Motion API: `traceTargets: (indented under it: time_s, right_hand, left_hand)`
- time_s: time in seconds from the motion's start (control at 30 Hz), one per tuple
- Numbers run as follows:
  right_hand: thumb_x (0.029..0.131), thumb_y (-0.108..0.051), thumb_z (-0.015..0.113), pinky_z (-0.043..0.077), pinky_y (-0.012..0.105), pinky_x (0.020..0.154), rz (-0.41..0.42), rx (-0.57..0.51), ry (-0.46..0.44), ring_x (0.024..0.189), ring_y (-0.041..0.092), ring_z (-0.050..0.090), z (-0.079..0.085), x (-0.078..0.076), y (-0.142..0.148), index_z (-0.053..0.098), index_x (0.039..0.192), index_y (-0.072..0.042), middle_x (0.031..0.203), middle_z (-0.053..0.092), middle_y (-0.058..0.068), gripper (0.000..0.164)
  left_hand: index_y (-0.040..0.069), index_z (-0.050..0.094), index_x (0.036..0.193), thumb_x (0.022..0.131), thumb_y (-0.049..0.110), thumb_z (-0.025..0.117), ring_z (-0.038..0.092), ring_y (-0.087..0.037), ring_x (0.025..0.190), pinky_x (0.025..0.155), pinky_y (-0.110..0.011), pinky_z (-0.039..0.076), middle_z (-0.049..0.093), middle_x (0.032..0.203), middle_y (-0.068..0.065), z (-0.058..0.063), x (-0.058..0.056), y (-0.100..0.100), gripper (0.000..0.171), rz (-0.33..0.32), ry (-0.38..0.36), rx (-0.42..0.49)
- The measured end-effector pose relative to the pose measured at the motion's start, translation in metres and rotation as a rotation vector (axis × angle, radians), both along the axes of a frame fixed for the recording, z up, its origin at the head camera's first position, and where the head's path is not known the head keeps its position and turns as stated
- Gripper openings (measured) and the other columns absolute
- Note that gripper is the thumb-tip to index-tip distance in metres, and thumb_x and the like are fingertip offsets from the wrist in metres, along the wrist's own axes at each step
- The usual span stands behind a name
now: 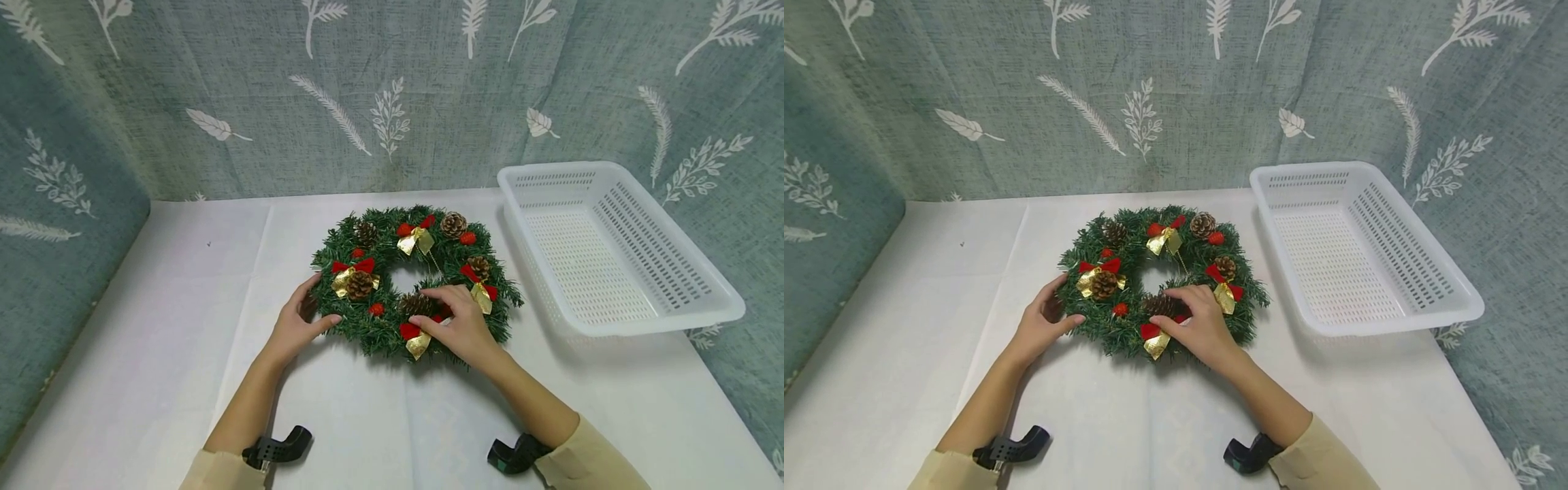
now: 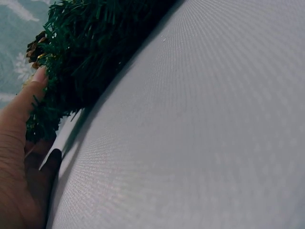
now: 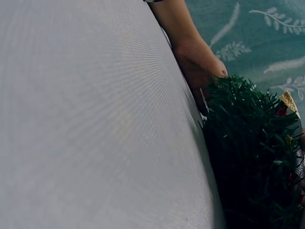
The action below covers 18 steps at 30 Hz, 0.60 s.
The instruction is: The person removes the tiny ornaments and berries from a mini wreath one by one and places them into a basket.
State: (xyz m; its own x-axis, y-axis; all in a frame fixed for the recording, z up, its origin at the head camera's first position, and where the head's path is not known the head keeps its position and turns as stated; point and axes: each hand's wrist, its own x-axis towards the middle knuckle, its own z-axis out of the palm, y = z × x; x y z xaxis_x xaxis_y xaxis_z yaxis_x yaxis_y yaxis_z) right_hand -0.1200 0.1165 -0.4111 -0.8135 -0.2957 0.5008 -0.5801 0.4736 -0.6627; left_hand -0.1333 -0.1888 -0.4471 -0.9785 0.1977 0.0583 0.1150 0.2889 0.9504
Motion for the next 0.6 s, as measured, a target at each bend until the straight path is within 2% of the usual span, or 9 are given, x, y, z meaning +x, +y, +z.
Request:
traceTargets:
  time_s: [0.37,0.6]
  right_hand:
    - [0.071,-0.016,0.083,0.046,0.03,0.068,0.011,-0.041,0.103,0.091,0.021,0.051,0.004,-0.0005,-0.0004,0.067,0.111,-0.004,0.101,0.067,0.008,0.045]
    - [0.071,-0.013,0.082,0.049,0.035,0.075,0.028,-0.085,0.126,0.096,0.024,0.054,0.0075,0.0002,0.0024,0.068,0.111,-0.004,0.102,0.068,0.008,0.044]
  left_hand:
    - [0.019,0.023,0.151,0.085,0.015,0.072,0.02,-0.035,0.143,0.116,-0.05,0.022,0.017,0.157,-0.006,0.0015,0.0003,-0.0018,0.082,0.0,-0.007,-0.002]
    - [0.018,0.024,0.151,0.085,0.013,0.072,0.021,-0.035,0.142,0.115,-0.05,0.023,0.019,0.157,-0.007,-0.0004,-0.0003,-0.001,0.082,-0.004,0.003,0.002]
